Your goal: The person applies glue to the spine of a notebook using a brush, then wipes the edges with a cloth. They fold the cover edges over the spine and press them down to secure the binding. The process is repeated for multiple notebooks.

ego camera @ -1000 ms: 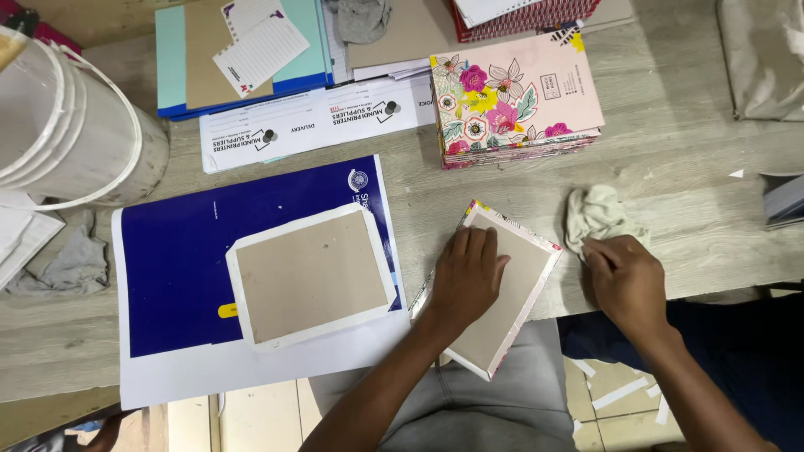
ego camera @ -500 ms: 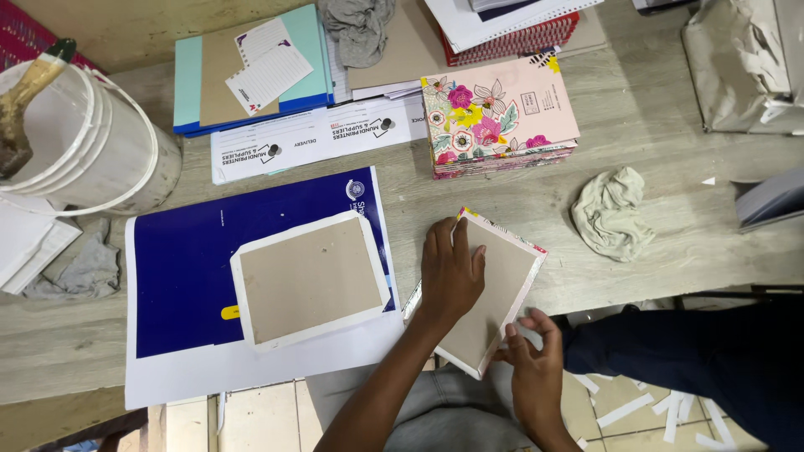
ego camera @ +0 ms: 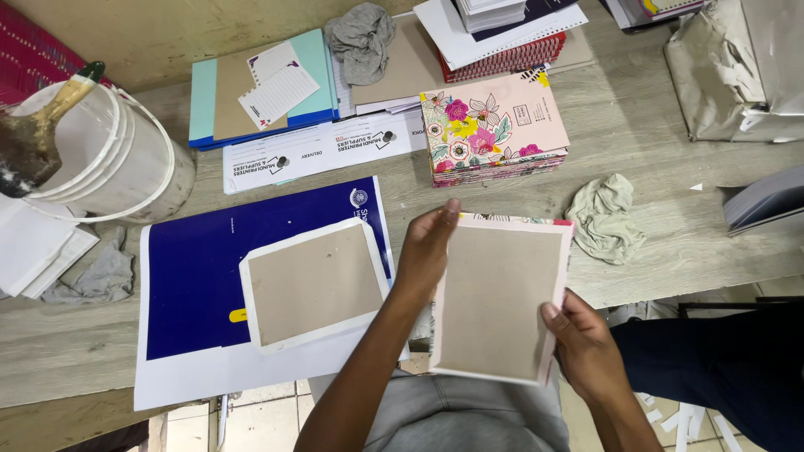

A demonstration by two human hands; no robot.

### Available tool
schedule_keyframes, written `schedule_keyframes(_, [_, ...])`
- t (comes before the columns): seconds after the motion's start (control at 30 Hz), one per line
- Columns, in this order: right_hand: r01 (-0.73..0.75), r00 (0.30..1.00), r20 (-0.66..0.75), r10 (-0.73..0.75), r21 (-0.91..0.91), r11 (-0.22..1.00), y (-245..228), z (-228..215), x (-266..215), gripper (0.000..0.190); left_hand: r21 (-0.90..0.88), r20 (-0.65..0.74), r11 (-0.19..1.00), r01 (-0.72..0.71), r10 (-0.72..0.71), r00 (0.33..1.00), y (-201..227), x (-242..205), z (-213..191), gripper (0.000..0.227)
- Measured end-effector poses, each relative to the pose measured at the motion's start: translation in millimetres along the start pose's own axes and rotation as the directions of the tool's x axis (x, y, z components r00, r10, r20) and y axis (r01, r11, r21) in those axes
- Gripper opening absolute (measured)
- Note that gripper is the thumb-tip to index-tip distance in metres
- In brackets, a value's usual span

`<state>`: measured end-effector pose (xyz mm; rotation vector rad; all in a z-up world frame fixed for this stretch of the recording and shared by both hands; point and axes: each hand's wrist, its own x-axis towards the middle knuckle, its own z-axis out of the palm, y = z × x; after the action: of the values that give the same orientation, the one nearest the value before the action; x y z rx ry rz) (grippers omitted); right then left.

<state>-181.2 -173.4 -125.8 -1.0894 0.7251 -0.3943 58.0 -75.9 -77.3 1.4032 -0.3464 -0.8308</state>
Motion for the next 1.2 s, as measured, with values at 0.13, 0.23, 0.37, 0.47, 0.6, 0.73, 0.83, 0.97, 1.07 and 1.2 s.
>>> schedule_keyframes(0.13, [-0.002, 0.978, -0.208, 0.014, 0.056, 0.998, -23, 34, -3, 0.051, -0.055, -0.037, 0.988, -0.142, 0.140, 0.990, 8, -22, 12, 0.039])
schedule_keyframes(0.23, [0.041, 0.978, -0.208, -0.016, 0.120, 0.992, -22, 33, -1, 0.051, -0.085, 0.020, 0.967, -0.241, 0.244, 0.970, 17, -34, 9, 0.046])
schedule_keyframes(0.37, [0.049, 0.976, -0.217, -0.019, 0.132, 0.990, -26, 34, -1, 0.055, -0.223, 0.103, 0.927, -0.300, 0.328, 0.939, 21, -41, 9, 0.046])
schedule_keyframes(0.47, [0.025, 0.983, -0.186, 0.012, 0.193, 0.981, -33, 36, -2, 0.056, -0.200, 0.089, 0.912, -0.358, 0.381, 0.920, 23, -46, 9, 0.046])
schedule_keyframes(0.6, [-0.130, 0.989, -0.061, 0.136, 0.095, 0.987, -22, 0, 7, 0.046, -0.447, -0.039, 0.848, -0.286, 0.301, 0.953, -1, -34, -6, 0.044])
schedule_keyframes(0.73, [-0.015, 0.988, 0.144, 0.050, -0.232, 0.973, -10, -25, 9, 0.034, -0.377, -0.225, 0.868, -0.324, 0.253, 0.941, 0, -20, -40, 0.039])
schedule_keyframes(0.83, [0.082, 0.987, 0.159, -0.020, -0.390, 0.917, -12, -51, 5, 0.031, 0.152, -0.184, 0.960, -0.233, 0.260, 0.948, 24, -34, -47, 0.036])
schedule_keyframes(0.97, [0.321, 0.941, 0.312, -0.131, -0.695, 0.643, -49, -51, -7, 0.038, 0.745, 0.069, 0.508, -0.432, 0.586, 0.808, 54, -71, -31, 0.042])
schedule_keyframes(1.07, [0.661, 0.749, 0.592, -0.297, -0.692, 0.290, -71, -27, -11, 0.031, 0.648, 0.525, 0.216, -0.731, 0.569, 0.633, 57, -91, 12, 0.045])
schedule_keyframes(1.2, [0.777, 0.628, 0.720, -0.295, -0.603, 0.182, -99, 14, -21, 0.032, 0.805, 0.592, 0.181, -0.565, -0.302, 0.747, 22, -95, 33, 0.019])
